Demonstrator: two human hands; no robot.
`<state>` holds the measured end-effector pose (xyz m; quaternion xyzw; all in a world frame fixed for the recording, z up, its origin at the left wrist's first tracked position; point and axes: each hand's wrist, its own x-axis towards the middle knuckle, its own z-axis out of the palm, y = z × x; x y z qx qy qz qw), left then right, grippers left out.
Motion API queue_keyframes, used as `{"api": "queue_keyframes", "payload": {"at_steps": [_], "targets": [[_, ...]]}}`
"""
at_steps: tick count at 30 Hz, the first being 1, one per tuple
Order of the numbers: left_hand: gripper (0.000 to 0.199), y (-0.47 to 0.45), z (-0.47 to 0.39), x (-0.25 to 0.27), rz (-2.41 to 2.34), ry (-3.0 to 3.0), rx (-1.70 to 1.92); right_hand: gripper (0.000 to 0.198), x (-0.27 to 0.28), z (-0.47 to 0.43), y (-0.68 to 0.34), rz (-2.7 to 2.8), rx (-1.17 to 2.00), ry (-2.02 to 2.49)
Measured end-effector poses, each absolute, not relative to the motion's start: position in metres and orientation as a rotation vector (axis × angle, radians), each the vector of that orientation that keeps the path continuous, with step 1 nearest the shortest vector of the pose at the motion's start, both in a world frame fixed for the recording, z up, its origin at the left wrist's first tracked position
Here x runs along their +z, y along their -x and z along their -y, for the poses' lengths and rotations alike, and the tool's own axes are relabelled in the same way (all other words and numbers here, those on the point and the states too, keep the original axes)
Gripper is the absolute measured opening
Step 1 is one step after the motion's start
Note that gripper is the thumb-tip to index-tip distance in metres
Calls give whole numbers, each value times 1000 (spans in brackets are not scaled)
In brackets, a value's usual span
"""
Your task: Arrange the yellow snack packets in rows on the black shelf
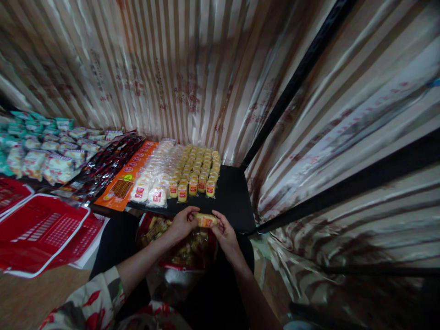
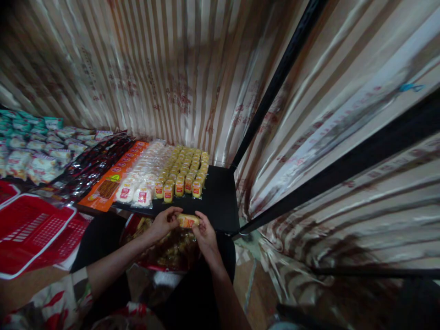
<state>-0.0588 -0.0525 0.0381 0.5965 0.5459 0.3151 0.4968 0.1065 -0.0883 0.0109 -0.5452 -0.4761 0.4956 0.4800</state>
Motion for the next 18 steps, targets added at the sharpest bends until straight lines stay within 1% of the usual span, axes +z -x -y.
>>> {"api": "queue_keyframes", "payload": {"at_steps": [2, 4, 7, 10, 12, 14, 18], "targets": [[35, 56, 44, 54, -1321, -1738, 682, 36, 17, 85, -114, 1347, 1060, 1396], [31, 51, 36, 68, -1217, -2011, 612, 28, 26, 81, -121, 1534, 836, 1465], [26, 40, 21, 84, -1047, -2292, 515, 25, 39, 73, -129, 1695, 616, 1528], [28, 25, 3, 93, -984, -2462, 459, 28, 45, 62, -136, 1708, 549, 1573], [32, 13, -10, 96, -971, -2519, 484, 29, 43, 51, -141, 1625, 539, 1615], [34, 0, -20, 98, -1024, -2526, 607, 33, 38, 37, -146, 1477, 570, 1649], [33, -31, -29, 94, -1139, -2405, 915, 39, 25, 0, -160, 1185, 617, 1654]]}}
